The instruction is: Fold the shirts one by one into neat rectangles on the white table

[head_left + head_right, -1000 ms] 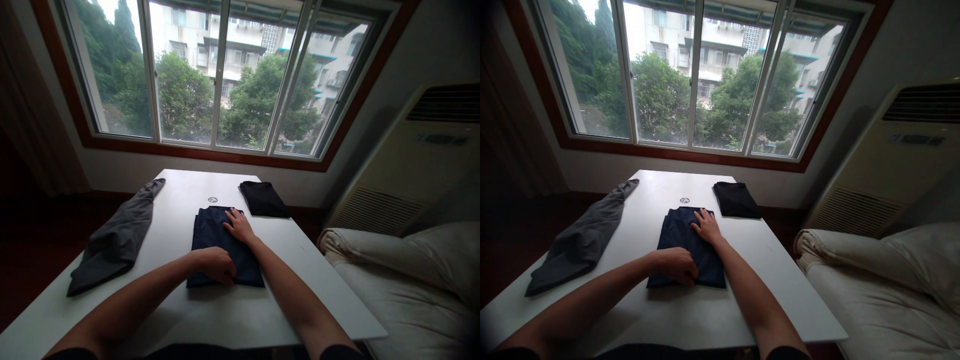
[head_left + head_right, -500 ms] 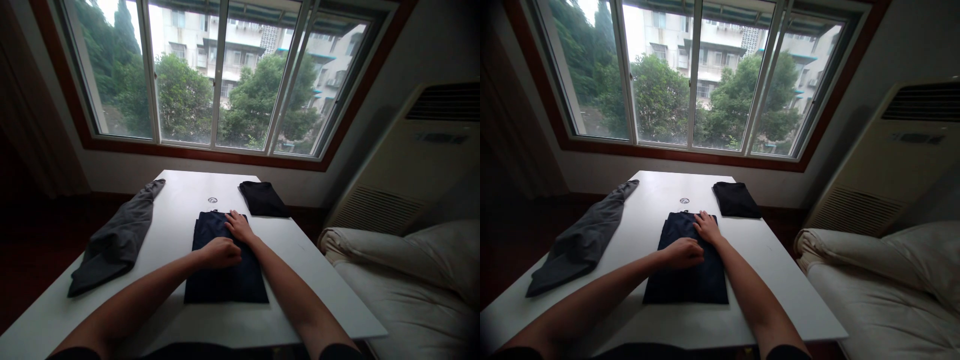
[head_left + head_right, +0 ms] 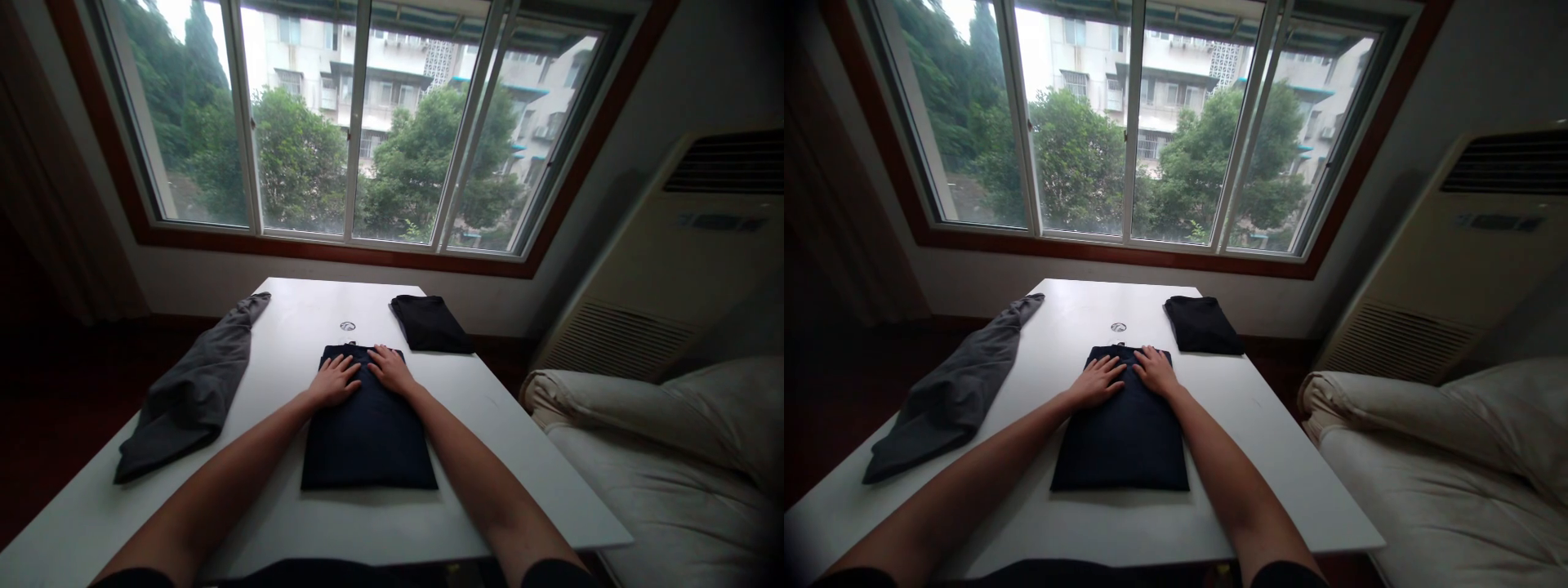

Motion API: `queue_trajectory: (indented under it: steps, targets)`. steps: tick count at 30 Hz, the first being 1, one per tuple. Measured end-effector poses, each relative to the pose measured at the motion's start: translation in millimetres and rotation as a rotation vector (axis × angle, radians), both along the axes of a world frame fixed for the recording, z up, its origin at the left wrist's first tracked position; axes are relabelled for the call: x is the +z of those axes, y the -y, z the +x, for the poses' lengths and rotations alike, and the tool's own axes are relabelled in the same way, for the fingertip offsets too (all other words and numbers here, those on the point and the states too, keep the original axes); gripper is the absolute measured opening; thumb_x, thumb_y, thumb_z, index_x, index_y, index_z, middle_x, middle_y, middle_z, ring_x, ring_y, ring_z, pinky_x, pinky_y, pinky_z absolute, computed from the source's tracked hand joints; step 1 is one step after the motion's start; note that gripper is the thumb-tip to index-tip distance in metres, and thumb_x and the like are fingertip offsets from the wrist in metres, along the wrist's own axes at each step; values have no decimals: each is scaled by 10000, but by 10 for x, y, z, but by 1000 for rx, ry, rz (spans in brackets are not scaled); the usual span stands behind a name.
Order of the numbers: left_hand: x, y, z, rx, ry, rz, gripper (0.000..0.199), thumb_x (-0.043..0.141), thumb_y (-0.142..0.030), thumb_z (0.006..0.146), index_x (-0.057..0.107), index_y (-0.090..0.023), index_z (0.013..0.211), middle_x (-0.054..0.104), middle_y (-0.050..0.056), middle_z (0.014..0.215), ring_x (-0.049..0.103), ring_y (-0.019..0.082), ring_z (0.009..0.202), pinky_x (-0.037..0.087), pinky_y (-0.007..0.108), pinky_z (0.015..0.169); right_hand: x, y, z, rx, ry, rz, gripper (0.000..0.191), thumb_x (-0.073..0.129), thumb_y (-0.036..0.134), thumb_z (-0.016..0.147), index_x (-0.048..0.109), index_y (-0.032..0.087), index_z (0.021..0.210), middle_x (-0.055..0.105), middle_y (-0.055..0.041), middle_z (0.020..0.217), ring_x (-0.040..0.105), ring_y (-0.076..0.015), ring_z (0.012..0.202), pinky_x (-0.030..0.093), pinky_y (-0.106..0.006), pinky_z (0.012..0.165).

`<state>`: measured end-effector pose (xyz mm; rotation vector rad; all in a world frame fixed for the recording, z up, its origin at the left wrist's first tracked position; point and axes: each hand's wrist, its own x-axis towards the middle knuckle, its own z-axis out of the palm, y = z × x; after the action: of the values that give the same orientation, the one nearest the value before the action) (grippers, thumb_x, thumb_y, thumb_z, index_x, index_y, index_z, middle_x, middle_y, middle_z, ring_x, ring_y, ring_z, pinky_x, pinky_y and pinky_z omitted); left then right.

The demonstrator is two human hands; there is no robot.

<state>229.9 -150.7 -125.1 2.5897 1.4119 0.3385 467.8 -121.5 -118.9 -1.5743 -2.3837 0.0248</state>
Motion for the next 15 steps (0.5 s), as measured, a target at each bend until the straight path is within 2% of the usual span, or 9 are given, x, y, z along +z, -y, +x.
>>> queue_trajectory:
  steps: [5,9,13,15]
  targets:
    - [-51,-136,-115,166,-1,-18,656,372,-633,1036,402,-332,1619,252,73,1738,197,370,1596,149,631,1256,23,33,-46,7,-17,52,573,434,483,1082,430,264,1612,295,-86,1714,225,-249,1596,198,-472,1282]
    - [-93,-203,-154,259,2,-25,687,325,-644,1038,373,-305,1633,263,106,1731,174,365,1602,138,638,1250,5,58,-84,68,22,-51,555,407,517,1086,470,289,1588,360,-82,1686,270,-261,1581,212,-503,1272]
    - [-111,-236,-181,323,8,-12,714,316,-653,1029,363,-286,1639,289,130,1718,221,400,1580,133,655,1240,-14,57,-87,-8,-10,33,586,442,516,1074,442,271,1606,306,-94,1709,236,-268,1592,207,-489,1273]
    - [-103,-244,-209,361,3,-11,712,313,-648,1028,380,-272,1629,294,141,1715,243,411,1569,139,663,1233,-17,48,-74,-33,-8,14,570,444,512,1073,472,268,1587,353,-97,1688,263,-268,1581,212,-495,1271]
